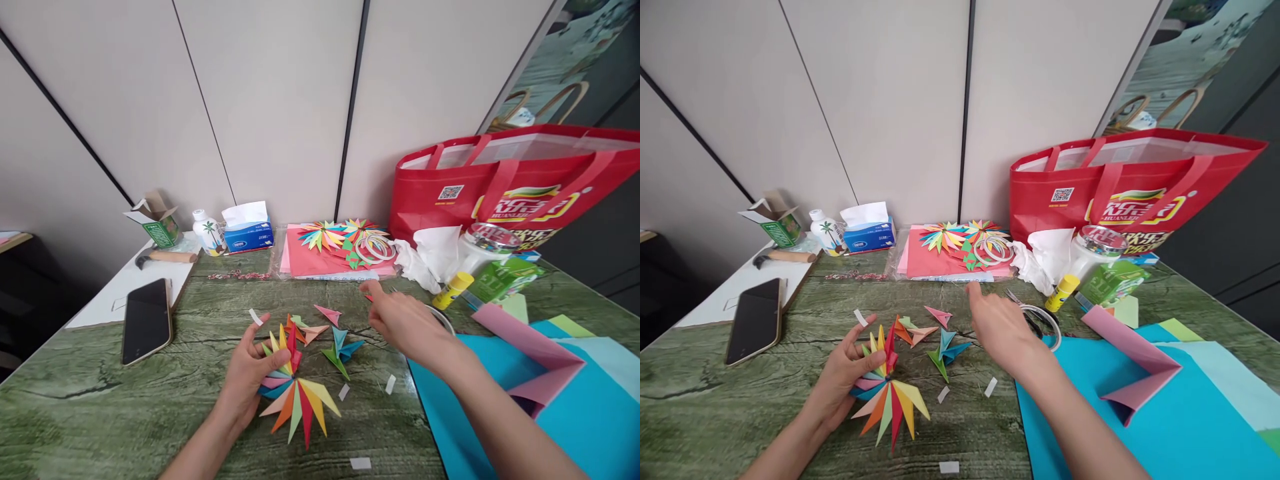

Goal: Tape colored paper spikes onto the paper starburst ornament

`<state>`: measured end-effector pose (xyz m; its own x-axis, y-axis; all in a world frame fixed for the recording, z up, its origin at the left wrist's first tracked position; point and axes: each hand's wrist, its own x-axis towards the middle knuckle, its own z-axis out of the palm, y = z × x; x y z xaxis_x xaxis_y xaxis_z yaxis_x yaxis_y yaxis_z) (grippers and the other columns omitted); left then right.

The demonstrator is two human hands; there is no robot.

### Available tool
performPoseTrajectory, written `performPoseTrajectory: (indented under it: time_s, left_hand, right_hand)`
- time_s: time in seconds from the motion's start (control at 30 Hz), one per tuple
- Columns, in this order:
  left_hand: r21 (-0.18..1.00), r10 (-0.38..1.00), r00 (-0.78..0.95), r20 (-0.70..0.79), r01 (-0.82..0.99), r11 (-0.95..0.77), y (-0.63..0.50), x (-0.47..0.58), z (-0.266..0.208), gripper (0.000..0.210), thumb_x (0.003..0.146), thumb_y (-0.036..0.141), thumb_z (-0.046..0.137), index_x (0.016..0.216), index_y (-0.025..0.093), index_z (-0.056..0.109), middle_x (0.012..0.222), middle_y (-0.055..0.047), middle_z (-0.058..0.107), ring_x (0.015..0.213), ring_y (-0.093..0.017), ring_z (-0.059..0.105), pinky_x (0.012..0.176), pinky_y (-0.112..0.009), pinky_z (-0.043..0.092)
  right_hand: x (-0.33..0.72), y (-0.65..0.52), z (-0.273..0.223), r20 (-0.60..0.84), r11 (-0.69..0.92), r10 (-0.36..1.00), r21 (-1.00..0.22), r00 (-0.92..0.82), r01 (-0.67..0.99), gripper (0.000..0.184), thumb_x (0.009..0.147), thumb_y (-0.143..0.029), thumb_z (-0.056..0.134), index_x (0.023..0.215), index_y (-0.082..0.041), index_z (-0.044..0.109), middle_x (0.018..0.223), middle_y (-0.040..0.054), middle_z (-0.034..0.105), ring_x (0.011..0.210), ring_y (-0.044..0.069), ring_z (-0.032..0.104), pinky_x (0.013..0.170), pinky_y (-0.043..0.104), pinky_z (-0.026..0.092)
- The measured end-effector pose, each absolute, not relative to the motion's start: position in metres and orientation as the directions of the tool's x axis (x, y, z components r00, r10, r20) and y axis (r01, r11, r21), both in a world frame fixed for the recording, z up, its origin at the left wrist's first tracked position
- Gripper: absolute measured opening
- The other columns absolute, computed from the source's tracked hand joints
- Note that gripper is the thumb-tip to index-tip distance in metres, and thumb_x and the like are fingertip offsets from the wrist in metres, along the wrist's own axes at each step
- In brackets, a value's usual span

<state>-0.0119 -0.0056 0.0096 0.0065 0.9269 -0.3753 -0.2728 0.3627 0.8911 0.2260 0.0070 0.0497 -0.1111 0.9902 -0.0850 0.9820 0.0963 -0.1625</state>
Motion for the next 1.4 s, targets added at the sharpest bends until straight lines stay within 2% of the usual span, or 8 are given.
performPoseTrajectory:
  time_s: [0.17, 0.37, 0.6, 0.93, 1.1, 1.23, 1.33, 1.4]
  left_hand:
    - [0.898, 0.926, -0.019, -0.377, -0.254, 0.360, -0.005, -0.012, 0.009, 0.098, 0.041, 0.018, 0.083, 0.128, 0.015, 0.036, 0.053, 0.005, 0.065, 0.048, -0.017, 0.064, 0.037, -0.017, 0.044]
    - [0.904, 0.919, -0.062, -0.390, -0.215, 0.369, -0.006, -0.010, 0.011, 0.098, 0.038, 0.020, 0.084, 0.125, 0.017, 0.040, 0.056, 0.005, 0.065, 0.049, -0.018, 0.064, 0.038, -0.021, 0.048]
    - [0.908, 0.927, -0.044, -0.373, -0.220, 0.356, -0.005, -0.012, 0.006, 0.095, 0.041, 0.018, 0.083, 0.125, 0.016, 0.039, 0.056, 0.004, 0.065, 0.052, -0.018, 0.065, 0.041, -0.020, 0.048]
    - [0.904, 0.929, -0.023, -0.369, -0.238, 0.354, -0.005, -0.013, 0.006, 0.093, 0.045, 0.016, 0.082, 0.125, 0.016, 0.037, 0.056, 0.005, 0.065, 0.050, -0.013, 0.062, 0.048, -0.020, 0.050]
    - [0.904, 0.932, -0.022, -0.361, -0.253, 0.344, -0.005, -0.012, 0.007, 0.093, 0.044, 0.014, 0.082, 0.126, 0.014, 0.036, 0.055, 0.005, 0.065, 0.049, -0.013, 0.062, 0.047, -0.019, 0.049]
    - [0.901, 0.931, -0.022, -0.364, -0.263, 0.346, -0.005, -0.012, 0.009, 0.092, 0.046, 0.015, 0.082, 0.126, 0.013, 0.036, 0.053, 0.006, 0.064, 0.045, -0.010, 0.059, 0.045, -0.017, 0.048]
    - [0.903, 0.933, -0.024, -0.359, -0.261, 0.341, -0.006, -0.012, 0.008, 0.091, 0.047, 0.015, 0.081, 0.126, 0.013, 0.036, 0.053, 0.007, 0.064, 0.042, -0.009, 0.057, 0.042, -0.016, 0.046]
    - [0.905, 0.934, -0.034, -0.355, -0.262, 0.335, -0.005, -0.013, 0.006, 0.090, 0.047, 0.015, 0.081, 0.125, 0.014, 0.037, 0.052, 0.007, 0.063, 0.041, -0.008, 0.057, 0.041, -0.015, 0.045]
  right_hand:
    - [0.201, 0.018, 0.029, 0.020, 0.147, 0.989, -0.355, -0.149, 0.923, 0.052, 0.078, -0.010, 0.050, 0.126, -0.013, 0.030, 0.079, 0.0083, 0.067, 0.073, 0.021, 0.063, 0.061, 0.025, 0.039]
    - [0.187, 0.023, -0.002, 0.062, 0.212, 0.977, -0.386, -0.204, 0.898, 0.062, 0.079, -0.013, 0.051, 0.133, -0.012, 0.021, 0.089, 0.0122, 0.065, 0.087, 0.023, 0.061, 0.069, 0.029, 0.043]
    - [0.185, 0.024, -0.013, 0.088, 0.230, 0.973, -0.382, -0.213, 0.895, 0.057, 0.080, -0.010, 0.048, 0.132, -0.011, 0.025, 0.087, 0.0106, 0.063, 0.084, 0.021, 0.059, 0.069, 0.028, 0.043]
    - [0.195, 0.028, -0.014, 0.202, 0.266, 0.962, -0.525, -0.185, 0.809, 0.058, 0.079, -0.009, 0.045, 0.132, -0.014, 0.022, 0.095, 0.0085, 0.061, 0.076, 0.018, 0.059, 0.068, 0.028, 0.044]
    - [0.197, 0.029, -0.009, 0.157, 0.222, 0.974, -0.531, -0.163, 0.817, 0.056, 0.081, -0.015, 0.047, 0.132, -0.014, 0.023, 0.085, 0.0054, 0.066, 0.072, 0.019, 0.062, 0.062, 0.027, 0.043]
    - [0.202, 0.031, -0.012, 0.157, 0.205, 0.977, -0.520, -0.143, 0.830, 0.061, 0.078, -0.016, 0.051, 0.132, -0.016, 0.023, 0.092, 0.0065, 0.067, 0.073, 0.020, 0.063, 0.061, 0.028, 0.044]
    - [0.207, 0.033, -0.012, 0.229, 0.220, 0.968, -0.566, -0.104, 0.795, 0.059, 0.077, -0.014, 0.051, 0.130, -0.018, 0.027, 0.100, 0.0077, 0.064, 0.075, 0.020, 0.063, 0.065, 0.031, 0.046]
    - [0.209, 0.033, -0.009, 0.280, 0.258, 0.955, -0.615, -0.100, 0.745, 0.057, 0.077, -0.013, 0.050, 0.129, -0.020, 0.029, 0.097, 0.0063, 0.065, 0.075, 0.019, 0.063, 0.067, 0.031, 0.047]
